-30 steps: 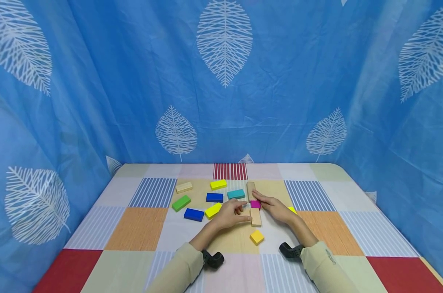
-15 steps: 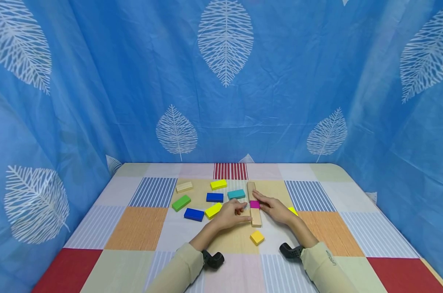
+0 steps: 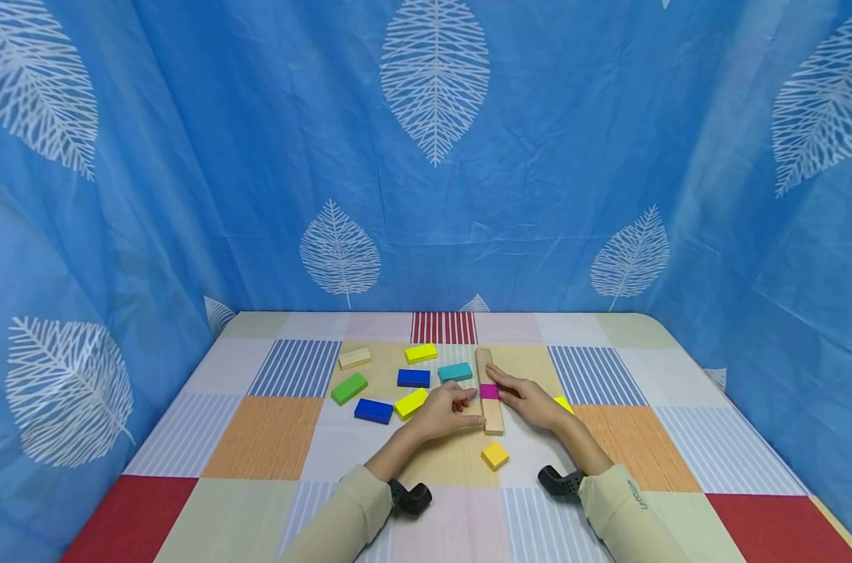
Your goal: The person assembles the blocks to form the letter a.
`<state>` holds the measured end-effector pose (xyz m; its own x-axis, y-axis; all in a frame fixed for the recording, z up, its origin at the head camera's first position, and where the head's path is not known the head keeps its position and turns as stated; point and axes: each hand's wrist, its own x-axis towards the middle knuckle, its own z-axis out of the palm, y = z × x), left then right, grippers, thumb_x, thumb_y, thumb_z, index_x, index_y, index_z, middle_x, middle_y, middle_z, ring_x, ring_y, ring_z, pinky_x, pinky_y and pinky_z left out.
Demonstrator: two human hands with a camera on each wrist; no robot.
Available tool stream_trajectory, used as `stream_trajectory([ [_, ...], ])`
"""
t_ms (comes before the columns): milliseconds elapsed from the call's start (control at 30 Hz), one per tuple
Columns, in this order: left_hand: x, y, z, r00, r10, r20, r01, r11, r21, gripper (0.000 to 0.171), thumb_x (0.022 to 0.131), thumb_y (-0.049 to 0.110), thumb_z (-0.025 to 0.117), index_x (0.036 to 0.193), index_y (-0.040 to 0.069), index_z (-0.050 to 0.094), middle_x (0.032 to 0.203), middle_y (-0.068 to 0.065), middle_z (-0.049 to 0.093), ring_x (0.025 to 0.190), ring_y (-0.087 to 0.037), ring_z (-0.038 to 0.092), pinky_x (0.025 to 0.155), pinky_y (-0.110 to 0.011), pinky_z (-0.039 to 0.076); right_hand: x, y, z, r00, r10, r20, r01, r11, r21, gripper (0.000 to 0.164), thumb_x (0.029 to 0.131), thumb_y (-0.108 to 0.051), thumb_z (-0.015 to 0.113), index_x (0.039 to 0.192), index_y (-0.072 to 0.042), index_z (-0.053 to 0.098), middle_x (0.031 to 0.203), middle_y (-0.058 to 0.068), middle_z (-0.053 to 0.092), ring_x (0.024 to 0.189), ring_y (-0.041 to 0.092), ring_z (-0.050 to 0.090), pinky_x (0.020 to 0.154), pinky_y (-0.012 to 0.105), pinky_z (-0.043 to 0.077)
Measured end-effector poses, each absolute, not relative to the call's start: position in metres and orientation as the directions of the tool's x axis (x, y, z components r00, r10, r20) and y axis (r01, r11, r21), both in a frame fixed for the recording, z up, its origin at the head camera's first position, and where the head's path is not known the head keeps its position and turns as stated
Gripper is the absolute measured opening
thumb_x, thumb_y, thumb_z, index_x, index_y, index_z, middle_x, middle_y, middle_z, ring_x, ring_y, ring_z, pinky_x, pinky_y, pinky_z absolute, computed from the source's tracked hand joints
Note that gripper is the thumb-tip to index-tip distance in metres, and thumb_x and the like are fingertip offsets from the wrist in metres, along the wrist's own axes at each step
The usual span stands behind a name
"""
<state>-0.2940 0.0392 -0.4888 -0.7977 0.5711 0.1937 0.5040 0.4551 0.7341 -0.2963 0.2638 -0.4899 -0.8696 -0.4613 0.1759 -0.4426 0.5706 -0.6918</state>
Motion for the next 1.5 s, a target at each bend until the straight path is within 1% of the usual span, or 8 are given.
stream_trajectory([
  [167,-0.294,0.038,-0.489,-0.786,0.586,0.194,0.522,0.464,0.716,0.064,0.075,0.039,0.075,0.127,0.006,0.056,0.082,0.003,0.047,0.072,-0.007,0.042,0.060,-0.017,0.038,-0.296,0.264,-0.489,-0.873,-0.452,0.182,-0.438,0.565,-0.699,0.045,0.097,-0.005,0.045,0.141,-0.007,0.037,0.148,0.011,0.027,0.134,0.030,0.023,0.106,0.046,0.021],
  [333,-0.291,0.037,-0.488,-0.785,0.594,0.176,0.523,0.483,0.702,0.072,0.071,0.045,0.076,0.129,0.008,0.054,0.083,0.004,0.045,0.071,-0.007,0.040,0.057,-0.017,0.035,-0.296,0.264,-0.489,-0.880,-0.436,0.190,-0.423,0.532,-0.733,0.043,0.098,-0.014,0.046,0.140,-0.008,0.040,0.147,0.012,0.029,0.134,0.031,0.023,0.105,0.049,0.020],
  [400,-0.290,0.037,-0.488,-0.786,0.596,0.165,0.520,0.493,0.698,0.075,0.070,0.046,0.077,0.130,0.008,0.053,0.084,0.004,0.044,0.072,-0.007,0.040,0.056,-0.017,0.034,-0.296,0.264,-0.490,-0.881,-0.433,0.190,-0.419,0.529,-0.738,0.046,0.096,-0.019,0.049,0.140,-0.008,0.040,0.147,0.012,0.029,0.134,0.031,0.024,0.105,0.049,0.020],
  [600,-0.288,0.038,-0.489,-0.776,0.605,0.176,0.553,0.520,0.651,0.078,0.069,0.049,0.076,0.130,0.006,0.053,0.086,0.004,0.042,0.072,-0.006,0.038,0.056,-0.017,0.033,-0.294,0.263,-0.487,-0.888,-0.428,0.170,-0.410,0.567,-0.714,0.063,0.088,-0.031,0.062,0.141,-0.009,0.038,0.147,0.009,0.029,0.134,0.030,0.024,0.105,0.047,0.022],
  [767,-0.289,0.040,-0.490,-0.772,0.608,0.185,0.569,0.530,0.629,0.075,0.071,0.051,0.074,0.128,0.006,0.054,0.086,0.004,0.042,0.071,-0.006,0.038,0.056,-0.017,0.032,-0.294,0.263,-0.486,-0.896,-0.420,0.145,-0.390,0.589,-0.708,0.068,0.086,-0.037,0.064,0.142,-0.011,0.037,0.148,0.006,0.027,0.135,0.027,0.023,0.106,0.046,0.022],
  [1000,-0.289,0.040,-0.489,-0.774,0.609,0.174,0.566,0.540,0.623,0.075,0.071,0.052,0.073,0.128,0.007,0.055,0.087,0.005,0.042,0.072,-0.006,0.038,0.056,-0.017,0.032,-0.271,0.248,-0.454,-0.886,-0.431,0.169,-0.413,0.570,-0.711,0.059,0.088,-0.013,0.063,0.138,0.004,0.037,0.144,0.022,0.028,0.132,0.039,0.024,0.103,0.051,0.022],
  [1167,-0.286,0.040,-0.487,-0.768,0.613,0.183,0.581,0.548,0.602,0.076,0.071,0.052,0.074,0.127,0.005,0.054,0.086,0.004,0.042,0.073,-0.006,0.038,0.057,-0.016,0.032,-0.270,0.247,-0.454,-0.881,-0.442,0.172,-0.423,0.569,-0.705,0.059,0.088,-0.014,0.062,0.138,0.005,0.036,0.144,0.023,0.028,0.132,0.039,0.024,0.103,0.051,0.022],
  [1500,-0.285,0.039,-0.486,-0.755,0.621,0.209,0.608,0.544,0.579,0.071,0.072,0.048,0.074,0.126,0.006,0.056,0.086,0.005,0.041,0.072,-0.006,0.037,0.057,-0.016,0.031,-0.270,0.248,-0.454,-0.879,-0.447,0.163,-0.422,0.575,-0.701,0.058,0.089,-0.014,0.062,0.138,0.004,0.037,0.144,0.022,0.028,0.132,0.039,0.024,0.103,0.050,0.022],
])
